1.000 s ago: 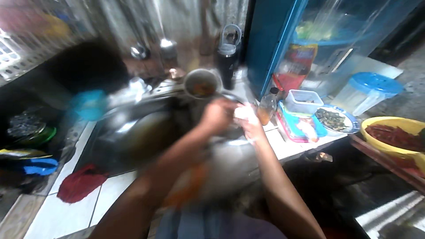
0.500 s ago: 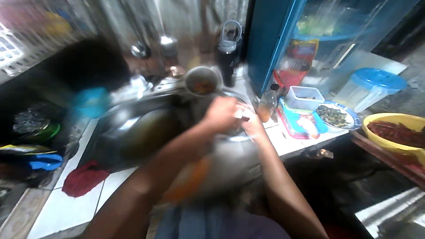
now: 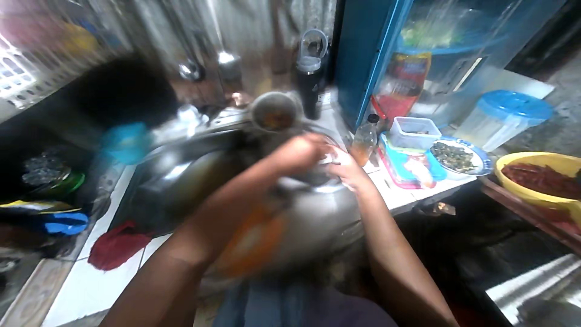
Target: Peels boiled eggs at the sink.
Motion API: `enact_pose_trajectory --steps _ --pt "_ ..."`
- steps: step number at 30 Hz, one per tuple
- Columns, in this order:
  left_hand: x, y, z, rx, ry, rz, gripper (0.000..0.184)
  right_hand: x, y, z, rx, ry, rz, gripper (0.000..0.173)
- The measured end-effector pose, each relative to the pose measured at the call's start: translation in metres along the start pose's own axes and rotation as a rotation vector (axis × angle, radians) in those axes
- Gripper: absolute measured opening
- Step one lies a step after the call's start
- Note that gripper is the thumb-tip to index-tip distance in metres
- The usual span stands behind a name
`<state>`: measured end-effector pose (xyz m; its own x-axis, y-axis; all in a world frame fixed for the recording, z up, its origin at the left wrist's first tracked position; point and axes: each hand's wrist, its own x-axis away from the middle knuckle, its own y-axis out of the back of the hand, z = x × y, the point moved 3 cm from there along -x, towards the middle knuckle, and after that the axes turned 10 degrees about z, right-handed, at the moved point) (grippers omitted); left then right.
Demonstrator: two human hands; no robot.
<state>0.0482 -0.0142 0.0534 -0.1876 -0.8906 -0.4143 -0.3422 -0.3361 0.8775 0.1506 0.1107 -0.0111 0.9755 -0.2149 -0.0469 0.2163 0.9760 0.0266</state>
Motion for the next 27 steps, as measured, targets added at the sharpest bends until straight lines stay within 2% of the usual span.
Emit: enact_pose_trajectory --steps 6,12,14,18,22,24,27 --pt "0.001 0.000 -0.003 -0.194 -0.090 -0.061 0.019 -0.003 0.005 0.017 0.042 0.025 0.074 0.043" --pt "0.006 -0.009 -0.003 -0.366 -0.084 -0.162 0.013 -0.001 0.001 0.021 0.062 0.006 0.110 0.031" --pt "0.006 -0.008 -0.003 -0.396 -0.046 -0.168 0.013 -0.001 0.002 0.021 0.056 0.003 0.110 0.033" --pt "0.004 0.002 -0.001 -0.176 0.197 -0.160 0.023 -0.006 0.008 0.016 0.012 0.034 0.085 0.027" --pt "0.003 0.006 0.002 -0.004 0.106 -0.169 0.019 -0.008 0.010 0.012 -0.044 0.034 0.095 0.031" --pt "0.003 0.006 0.004 0.045 0.057 -0.107 0.018 -0.008 0.009 0.012 -0.051 0.033 0.127 0.028" --pt "0.004 0.007 0.004 0.051 0.028 -0.101 0.017 -0.009 0.010 0.010 -0.089 0.055 0.182 0.022"
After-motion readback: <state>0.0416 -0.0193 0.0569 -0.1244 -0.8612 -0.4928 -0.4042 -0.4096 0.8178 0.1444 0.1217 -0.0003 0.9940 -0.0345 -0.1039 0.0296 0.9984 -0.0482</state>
